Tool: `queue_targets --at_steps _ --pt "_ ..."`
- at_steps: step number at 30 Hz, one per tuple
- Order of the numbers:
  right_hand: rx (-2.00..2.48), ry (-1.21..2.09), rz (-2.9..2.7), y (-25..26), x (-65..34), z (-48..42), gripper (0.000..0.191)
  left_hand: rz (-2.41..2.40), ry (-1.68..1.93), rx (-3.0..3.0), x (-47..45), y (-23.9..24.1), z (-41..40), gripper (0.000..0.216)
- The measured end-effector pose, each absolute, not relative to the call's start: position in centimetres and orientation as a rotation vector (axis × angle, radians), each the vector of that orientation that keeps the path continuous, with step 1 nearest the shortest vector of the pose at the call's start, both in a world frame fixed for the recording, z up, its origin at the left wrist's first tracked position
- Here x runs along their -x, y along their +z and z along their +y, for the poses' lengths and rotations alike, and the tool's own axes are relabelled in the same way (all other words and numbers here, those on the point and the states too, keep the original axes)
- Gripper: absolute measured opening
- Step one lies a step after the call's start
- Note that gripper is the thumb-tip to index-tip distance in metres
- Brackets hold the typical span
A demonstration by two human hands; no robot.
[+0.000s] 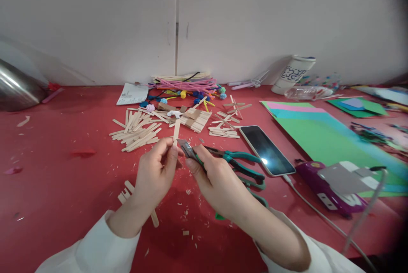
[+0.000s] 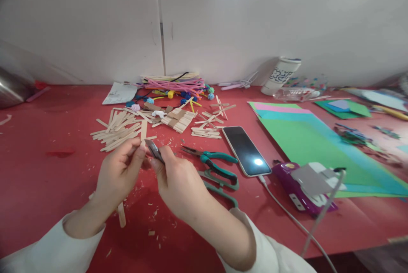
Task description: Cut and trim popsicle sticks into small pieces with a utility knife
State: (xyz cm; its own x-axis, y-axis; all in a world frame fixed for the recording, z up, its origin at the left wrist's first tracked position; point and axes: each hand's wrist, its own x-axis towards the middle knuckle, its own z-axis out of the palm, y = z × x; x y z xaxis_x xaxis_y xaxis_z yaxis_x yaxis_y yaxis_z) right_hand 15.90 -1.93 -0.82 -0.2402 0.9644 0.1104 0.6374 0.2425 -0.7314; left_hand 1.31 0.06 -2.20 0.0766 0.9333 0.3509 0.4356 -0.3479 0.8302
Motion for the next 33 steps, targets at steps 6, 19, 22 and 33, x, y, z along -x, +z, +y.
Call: queue_targets --at_steps 6,19,22,33 --pt "1.443 0.765 -1.948 -0.68 -15.80 -1.96 0.014 1.365 1.233 -1.839 -1.39 -2.25 0.04 0.015" --pt "1.474 0.812 -1.942 -0.46 -15.65 -2.05 0.015 1.438 1.248 -1.941 -1.28 -2.30 -0.15 0.014" --pt "1.475 0.841 -1.947 -0.35 -15.78 -2.21 0.015 1.535 1.267 -2.116 -1.20 -2.31 -0.16 0.014" --pt "1.474 0.904 -1.931 -0.75 -15.82 -1.99 0.016 1.619 1.169 -2.260 -1.22 -2.56 -0.19 0.020"
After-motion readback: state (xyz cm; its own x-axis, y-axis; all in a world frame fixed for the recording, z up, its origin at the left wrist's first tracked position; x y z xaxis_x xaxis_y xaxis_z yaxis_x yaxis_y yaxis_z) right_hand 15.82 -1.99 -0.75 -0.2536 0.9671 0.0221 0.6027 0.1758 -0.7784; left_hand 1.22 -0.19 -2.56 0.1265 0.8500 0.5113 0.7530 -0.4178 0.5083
